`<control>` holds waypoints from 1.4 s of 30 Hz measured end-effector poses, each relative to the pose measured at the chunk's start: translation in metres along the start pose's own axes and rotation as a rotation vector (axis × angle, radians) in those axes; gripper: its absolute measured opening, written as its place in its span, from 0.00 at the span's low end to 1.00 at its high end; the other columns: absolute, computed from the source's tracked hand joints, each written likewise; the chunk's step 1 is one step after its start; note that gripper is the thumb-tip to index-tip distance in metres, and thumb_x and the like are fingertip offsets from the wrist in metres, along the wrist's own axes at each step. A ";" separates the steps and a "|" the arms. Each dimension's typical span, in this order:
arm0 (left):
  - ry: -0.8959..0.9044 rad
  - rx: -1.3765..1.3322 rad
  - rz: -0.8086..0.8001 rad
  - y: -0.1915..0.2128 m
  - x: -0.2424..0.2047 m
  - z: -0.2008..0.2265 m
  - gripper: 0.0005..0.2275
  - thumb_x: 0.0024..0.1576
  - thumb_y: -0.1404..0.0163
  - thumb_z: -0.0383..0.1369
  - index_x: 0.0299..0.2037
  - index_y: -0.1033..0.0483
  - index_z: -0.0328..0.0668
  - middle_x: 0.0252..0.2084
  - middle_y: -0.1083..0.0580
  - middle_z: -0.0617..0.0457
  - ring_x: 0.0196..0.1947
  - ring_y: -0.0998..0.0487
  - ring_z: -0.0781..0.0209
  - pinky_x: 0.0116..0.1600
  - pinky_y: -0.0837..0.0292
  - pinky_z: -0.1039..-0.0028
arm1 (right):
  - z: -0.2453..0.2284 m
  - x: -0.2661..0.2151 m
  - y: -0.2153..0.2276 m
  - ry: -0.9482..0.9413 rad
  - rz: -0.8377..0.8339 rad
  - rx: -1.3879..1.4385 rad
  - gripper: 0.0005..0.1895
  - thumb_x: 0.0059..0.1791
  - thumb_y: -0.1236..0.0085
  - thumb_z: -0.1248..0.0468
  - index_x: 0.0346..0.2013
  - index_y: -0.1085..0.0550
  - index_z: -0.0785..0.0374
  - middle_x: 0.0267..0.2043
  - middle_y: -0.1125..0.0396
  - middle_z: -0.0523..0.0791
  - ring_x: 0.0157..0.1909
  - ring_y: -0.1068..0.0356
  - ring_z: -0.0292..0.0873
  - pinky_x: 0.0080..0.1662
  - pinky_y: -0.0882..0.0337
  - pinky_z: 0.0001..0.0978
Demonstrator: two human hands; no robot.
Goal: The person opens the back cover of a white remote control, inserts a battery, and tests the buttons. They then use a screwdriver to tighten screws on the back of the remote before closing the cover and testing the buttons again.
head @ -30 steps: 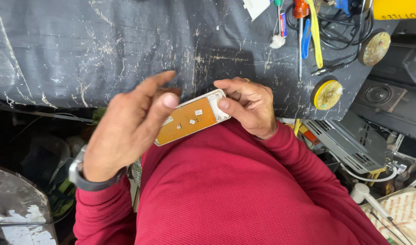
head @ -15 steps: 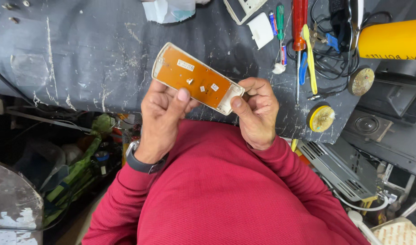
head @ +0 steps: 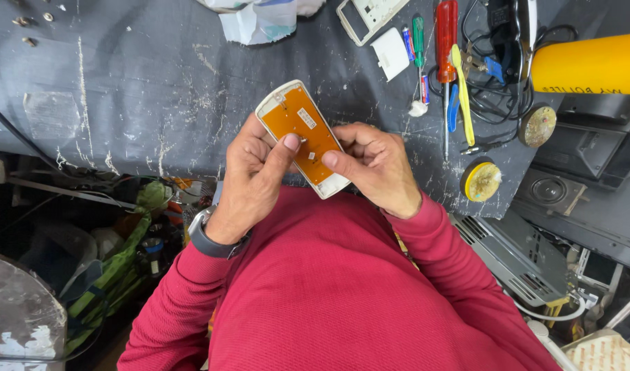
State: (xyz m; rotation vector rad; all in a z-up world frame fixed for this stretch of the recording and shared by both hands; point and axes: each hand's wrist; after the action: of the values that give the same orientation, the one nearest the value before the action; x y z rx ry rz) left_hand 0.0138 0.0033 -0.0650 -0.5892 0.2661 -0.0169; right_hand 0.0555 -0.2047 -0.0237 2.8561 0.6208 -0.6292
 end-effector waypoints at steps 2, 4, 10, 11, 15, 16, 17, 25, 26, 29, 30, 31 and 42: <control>0.002 -0.036 -0.025 0.000 -0.001 0.003 0.16 0.71 0.54 0.29 0.67 0.37 0.32 0.50 0.23 0.49 0.48 0.22 0.68 0.51 0.23 0.77 | -0.001 0.001 -0.004 0.032 -0.013 0.019 0.14 0.54 0.39 0.70 0.52 0.25 0.73 0.45 0.25 0.46 0.43 0.24 0.34 0.45 0.22 0.26; -0.022 -0.071 -0.070 0.002 0.000 0.004 0.17 0.71 0.55 0.29 0.68 0.38 0.32 0.56 0.24 0.47 0.54 0.22 0.66 0.59 0.24 0.74 | 0.002 -0.001 -0.009 0.044 -0.013 0.051 0.13 0.54 0.39 0.70 0.52 0.25 0.73 0.45 0.25 0.46 0.44 0.24 0.35 0.45 0.22 0.26; -0.065 -0.196 -0.120 -0.001 0.009 0.008 0.18 0.70 0.55 0.31 0.68 0.39 0.33 0.65 0.28 0.40 0.63 0.24 0.54 0.68 0.26 0.66 | 0.009 -0.008 -0.017 0.095 0.007 0.122 0.15 0.54 0.40 0.73 0.56 0.26 0.74 0.45 0.28 0.46 0.45 0.24 0.37 0.46 0.23 0.27; -0.046 -0.258 -0.117 -0.003 0.010 0.007 0.18 0.70 0.55 0.32 0.68 0.39 0.33 0.65 0.27 0.38 0.64 0.24 0.52 0.69 0.26 0.64 | 0.010 -0.009 -0.019 0.106 0.006 0.132 0.15 0.54 0.40 0.73 0.56 0.26 0.74 0.46 0.27 0.47 0.45 0.24 0.37 0.47 0.22 0.28; 0.011 -0.409 -0.130 -0.011 0.012 0.001 0.19 0.70 0.55 0.34 0.67 0.38 0.33 0.63 0.27 0.37 0.61 0.23 0.47 0.65 0.22 0.58 | 0.012 -0.009 -0.022 0.104 -0.020 0.166 0.16 0.53 0.41 0.73 0.56 0.27 0.74 0.50 0.26 0.48 0.49 0.23 0.37 0.52 0.21 0.29; 0.016 -0.405 -0.110 -0.012 0.013 -0.001 0.18 0.70 0.54 0.34 0.66 0.38 0.32 0.61 0.27 0.37 0.60 0.22 0.47 0.63 0.21 0.57 | 0.013 -0.010 -0.024 0.098 -0.019 0.165 0.15 0.53 0.41 0.73 0.55 0.27 0.74 0.49 0.25 0.48 0.48 0.23 0.37 0.51 0.22 0.29; 0.022 -0.400 -0.090 -0.013 0.013 -0.002 0.18 0.70 0.54 0.34 0.65 0.37 0.31 0.60 0.26 0.36 0.59 0.21 0.47 0.62 0.20 0.56 | 0.013 -0.010 -0.025 0.092 -0.018 0.163 0.14 0.53 0.40 0.73 0.54 0.26 0.74 0.49 0.25 0.48 0.48 0.23 0.37 0.51 0.22 0.29; 0.027 -0.258 -0.008 -0.012 0.009 -0.010 0.14 0.69 0.54 0.30 0.61 0.38 0.32 0.52 0.24 0.38 0.48 0.18 0.52 0.54 0.17 0.61 | 0.007 -0.011 -0.019 0.100 0.071 -0.252 0.10 0.48 0.30 0.67 0.30 0.24 0.70 0.30 0.24 0.46 0.32 0.27 0.32 0.36 0.25 0.26; 0.030 -0.240 -0.007 -0.012 0.009 -0.009 0.14 0.69 0.54 0.29 0.61 0.38 0.32 0.51 0.24 0.37 0.47 0.19 0.52 0.53 0.17 0.61 | 0.005 -0.011 -0.016 0.119 0.094 -0.337 0.11 0.46 0.28 0.66 0.29 0.23 0.69 0.28 0.25 0.46 0.29 0.27 0.32 0.34 0.26 0.26; 0.045 -0.154 0.013 -0.011 0.006 -0.001 0.14 0.68 0.55 0.28 0.61 0.39 0.32 0.50 0.24 0.37 0.43 0.18 0.50 0.50 0.17 0.61 | -0.003 -0.010 -0.004 0.228 0.266 -0.426 0.09 0.47 0.31 0.63 0.33 0.21 0.66 0.29 0.26 0.46 0.27 0.28 0.34 0.32 0.29 0.26; 0.058 -0.148 0.019 -0.011 0.006 0.002 0.14 0.68 0.56 0.28 0.61 0.39 0.32 0.49 0.24 0.37 0.43 0.18 0.50 0.49 0.17 0.60 | -0.006 -0.009 0.002 0.276 0.333 -0.424 0.08 0.49 0.32 0.63 0.35 0.20 0.66 0.31 0.25 0.46 0.27 0.29 0.35 0.32 0.30 0.26; 0.070 -0.142 0.024 -0.010 0.006 0.004 0.14 0.68 0.56 0.28 0.61 0.39 0.32 0.49 0.24 0.36 0.42 0.18 0.50 0.49 0.16 0.59 | -0.010 -0.005 0.011 0.327 0.455 -0.533 0.08 0.50 0.32 0.63 0.36 0.20 0.65 0.33 0.25 0.46 0.29 0.28 0.36 0.34 0.29 0.27; 0.119 -0.074 0.096 -0.012 0.014 0.004 0.13 0.67 0.56 0.29 0.58 0.38 0.31 0.50 0.24 0.33 0.41 0.17 0.49 0.46 0.16 0.58 | -0.022 0.072 0.092 0.374 0.457 -1.260 0.36 0.39 0.24 0.53 0.56 0.28 0.63 0.38 0.26 0.46 0.49 0.34 0.50 0.49 0.37 0.47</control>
State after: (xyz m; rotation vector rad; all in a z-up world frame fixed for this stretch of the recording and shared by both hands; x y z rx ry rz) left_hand 0.0291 -0.0058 -0.0584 -0.6497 0.4114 0.0505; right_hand 0.1627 -0.2565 -0.0296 1.7633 0.2149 0.3201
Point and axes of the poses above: each hand's wrist, its own x-axis towards the middle knuckle, its own y-axis out of the back of the hand, z = x × y
